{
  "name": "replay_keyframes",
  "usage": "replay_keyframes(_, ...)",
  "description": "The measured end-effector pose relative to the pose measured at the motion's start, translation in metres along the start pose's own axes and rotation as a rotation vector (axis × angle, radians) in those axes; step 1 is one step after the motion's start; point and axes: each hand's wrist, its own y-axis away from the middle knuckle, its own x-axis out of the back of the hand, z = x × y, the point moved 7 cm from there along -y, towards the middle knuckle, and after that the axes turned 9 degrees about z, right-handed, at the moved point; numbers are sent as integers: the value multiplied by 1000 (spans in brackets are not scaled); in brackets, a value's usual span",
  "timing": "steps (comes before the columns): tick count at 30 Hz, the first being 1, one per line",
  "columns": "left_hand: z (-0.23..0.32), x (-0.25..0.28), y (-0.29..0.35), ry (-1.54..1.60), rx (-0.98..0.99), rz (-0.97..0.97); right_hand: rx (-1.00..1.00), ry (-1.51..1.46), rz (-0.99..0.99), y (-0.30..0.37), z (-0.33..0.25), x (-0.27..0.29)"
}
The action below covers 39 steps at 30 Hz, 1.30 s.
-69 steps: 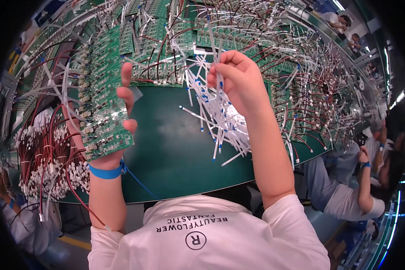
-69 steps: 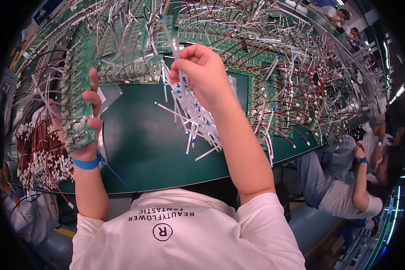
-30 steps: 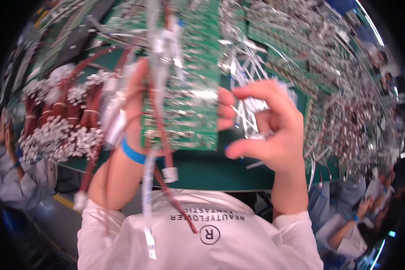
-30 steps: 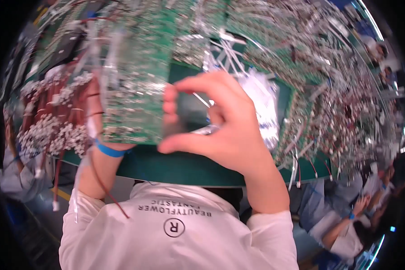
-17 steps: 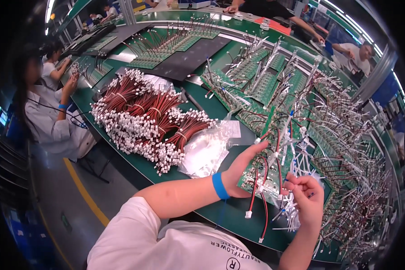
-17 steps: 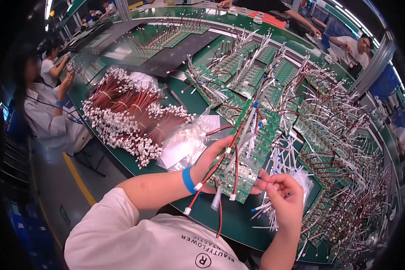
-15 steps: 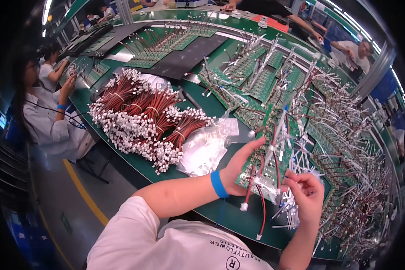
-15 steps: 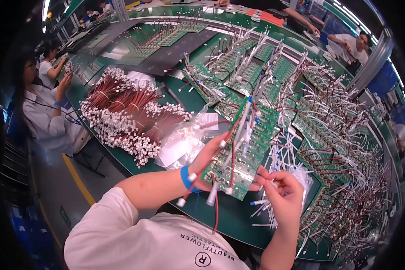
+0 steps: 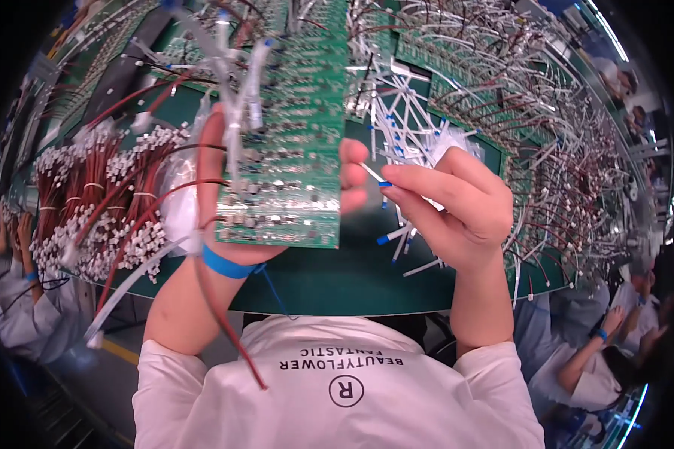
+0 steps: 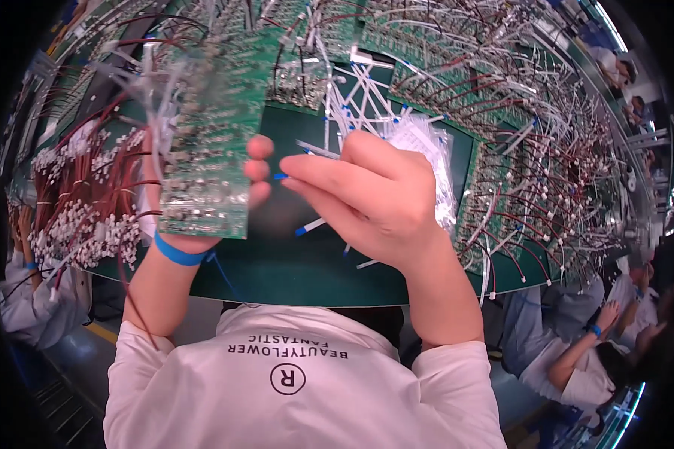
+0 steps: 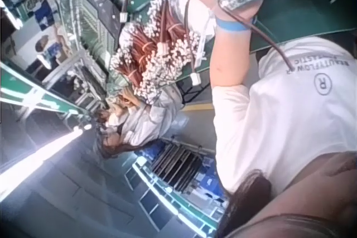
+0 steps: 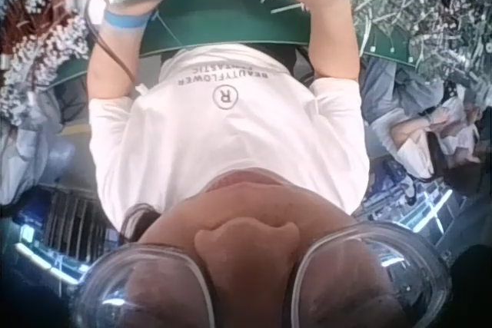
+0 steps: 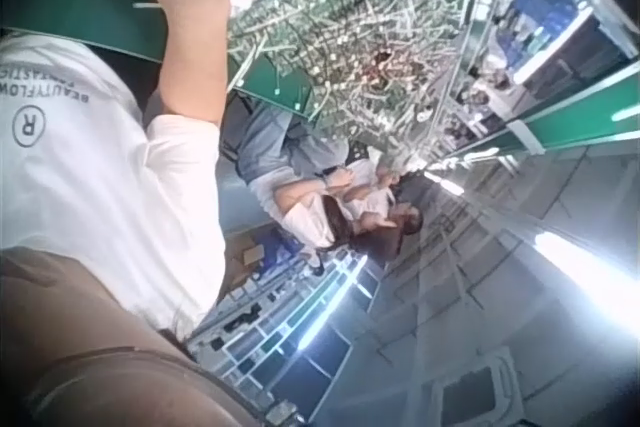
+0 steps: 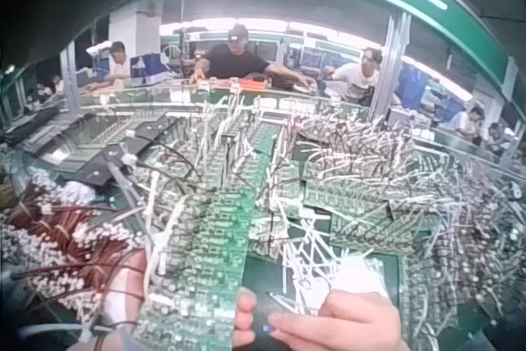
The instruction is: The person assembles electronic components by manually connecting wire connectors to PCB panels.
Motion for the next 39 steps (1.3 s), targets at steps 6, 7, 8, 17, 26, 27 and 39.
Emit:
replay_keyframes(6, 8, -6, 2, -122, -94, -93, -38, -33, -25, 2, -9, 2)
replay_keyframes(7, 7, -7, 4, -179, -95, -67, -37, -47, -30, 1, -12, 1)
replay_keyframes(8, 7, -8, 6, -179, -108, -59, -43, -64, -32, 0, -15, -1)
replay_keyframes(17, -2, 1, -6, -244, -149, 46, -282, -155, -172, 12, -9, -22)
replay_keyframes(26, 0, -2, -4, -275, -120, 32, -257, -207, -177, 13, -21, -35)
replay_keyframes(27, 0, -1, -5, -249, -92, 14, -320, -221, -107, 13, -19, -33)
replay_keyframes(39, -10, -2, -5, -228, -17, -96, -657, -219, 526, 17, 51, 37)
